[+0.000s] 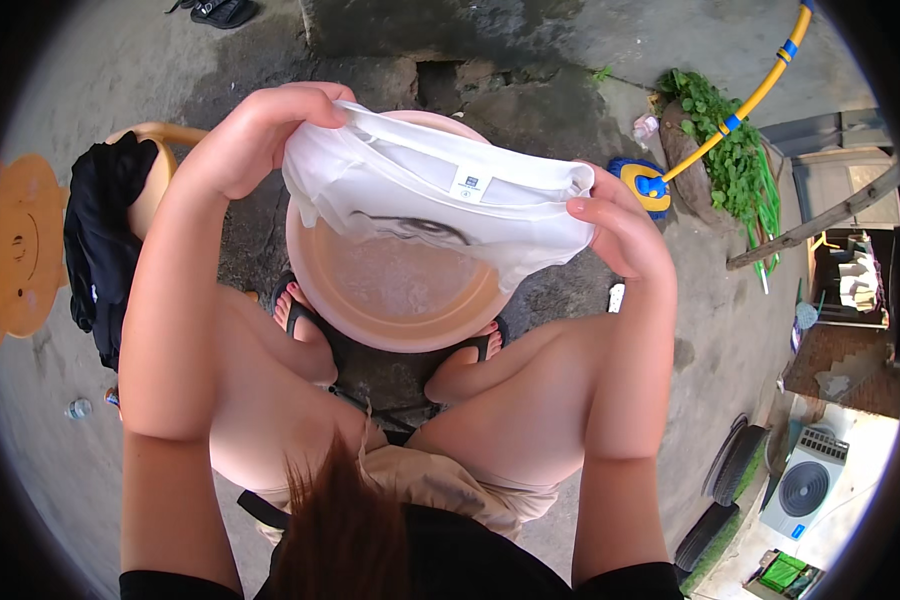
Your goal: The person washes clothes in a basin of soapy water by hand, dipping, scrubbing, unfolding, and wringing out a shirt and a sock.
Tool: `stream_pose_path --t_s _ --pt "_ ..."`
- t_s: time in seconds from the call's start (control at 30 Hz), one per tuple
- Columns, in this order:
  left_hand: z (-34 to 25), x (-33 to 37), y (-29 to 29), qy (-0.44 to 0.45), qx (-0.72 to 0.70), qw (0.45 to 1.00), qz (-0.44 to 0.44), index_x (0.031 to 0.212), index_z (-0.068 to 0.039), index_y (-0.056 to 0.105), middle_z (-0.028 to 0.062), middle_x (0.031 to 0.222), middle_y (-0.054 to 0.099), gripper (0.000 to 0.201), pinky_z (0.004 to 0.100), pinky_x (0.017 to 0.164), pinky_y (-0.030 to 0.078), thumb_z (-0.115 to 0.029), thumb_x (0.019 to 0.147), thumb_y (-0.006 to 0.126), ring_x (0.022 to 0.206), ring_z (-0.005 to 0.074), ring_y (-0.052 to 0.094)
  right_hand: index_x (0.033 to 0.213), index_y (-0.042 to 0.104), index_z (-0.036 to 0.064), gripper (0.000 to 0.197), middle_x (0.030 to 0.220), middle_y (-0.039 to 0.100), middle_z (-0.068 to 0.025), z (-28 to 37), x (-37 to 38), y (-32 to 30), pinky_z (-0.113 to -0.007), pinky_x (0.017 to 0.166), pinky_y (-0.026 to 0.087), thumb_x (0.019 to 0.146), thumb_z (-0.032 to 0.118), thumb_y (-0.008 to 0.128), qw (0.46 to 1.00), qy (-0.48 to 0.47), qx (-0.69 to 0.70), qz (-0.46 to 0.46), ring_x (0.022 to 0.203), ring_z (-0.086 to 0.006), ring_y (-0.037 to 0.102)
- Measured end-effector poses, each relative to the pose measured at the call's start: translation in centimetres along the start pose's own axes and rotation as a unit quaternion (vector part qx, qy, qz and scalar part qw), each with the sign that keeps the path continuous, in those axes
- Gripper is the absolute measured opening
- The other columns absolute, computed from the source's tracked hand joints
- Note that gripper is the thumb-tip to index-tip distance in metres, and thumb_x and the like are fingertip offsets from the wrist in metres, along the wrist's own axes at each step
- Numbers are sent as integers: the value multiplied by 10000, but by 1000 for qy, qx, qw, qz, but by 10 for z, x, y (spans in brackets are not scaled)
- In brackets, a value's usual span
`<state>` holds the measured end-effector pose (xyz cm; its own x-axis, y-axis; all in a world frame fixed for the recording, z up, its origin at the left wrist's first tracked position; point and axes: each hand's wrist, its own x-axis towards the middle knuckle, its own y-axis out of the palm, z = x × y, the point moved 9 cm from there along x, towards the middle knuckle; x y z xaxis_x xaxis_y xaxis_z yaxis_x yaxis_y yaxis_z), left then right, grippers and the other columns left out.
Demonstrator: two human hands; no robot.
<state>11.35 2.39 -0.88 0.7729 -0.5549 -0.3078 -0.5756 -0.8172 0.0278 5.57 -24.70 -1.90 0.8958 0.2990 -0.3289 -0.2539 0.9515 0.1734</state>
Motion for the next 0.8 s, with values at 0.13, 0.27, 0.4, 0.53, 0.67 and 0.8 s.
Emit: stream_pose_path --t_s 0.13,0.27,0.4,0.53,0.67,0.8 --pt "-4 -1 2 51 -3 998 40 853 -99 546 -27 793 535 212 241 654 411 -273 733 564 765 73 509 1162 568 -43 350 1072 648 -106 4 -6 -5 -291 852 483 855 104 647 998 -21 -34 -50 954 -145 615" --pt "-8 -1 -7 78 14 995 -67 845 -75 592 -26 764 586 192 200 639 408 -263 829 627 717 48 536 1117 601 -43 295 1015 665 -96 7 -7 -15 -281 810 495 875 123 635 993 -44 -42 -104 896 -135 630" --pt "-13 -1 -3 89 -5 991 -99 857 -89 602 -38 779 598 211 201 667 420 -294 851 650 732 43 548 1063 628 -41 259 972 678 -97 11 -10 -14 -276 776 503 889 152 625 986 -76 3 -148 859 -140 643" --pt "-20 1 11 98 -31 989 -107 872 -88 612 -36 786 607 200 192 655 425 -283 860 654 711 38 548 1034 632 -44 250 979 678 -118 15 -11 -1 -278 767 504 898 165 615 973 -114 88 -183 850 -151 646" --pt "-19 8 31 98 -80 989 -71 911 -84 627 -37 779 608 195 171 594 431 -270 862 656 677 29 555 1019 630 -45 236 975 677 -125 14 -4 16 -284 775 502 904 160 606 966 -106 137 -194 849 -156 645" --pt "-12 16 64 69 -81 993 -58 1033 -73 585 -12 816 646 225 176 600 480 -228 883 645 694 38 608 1004 627 -31 245 911 665 -79 16 6 40 -267 761 486 911 194 601 970 -137 130 -151 830 -127 622"
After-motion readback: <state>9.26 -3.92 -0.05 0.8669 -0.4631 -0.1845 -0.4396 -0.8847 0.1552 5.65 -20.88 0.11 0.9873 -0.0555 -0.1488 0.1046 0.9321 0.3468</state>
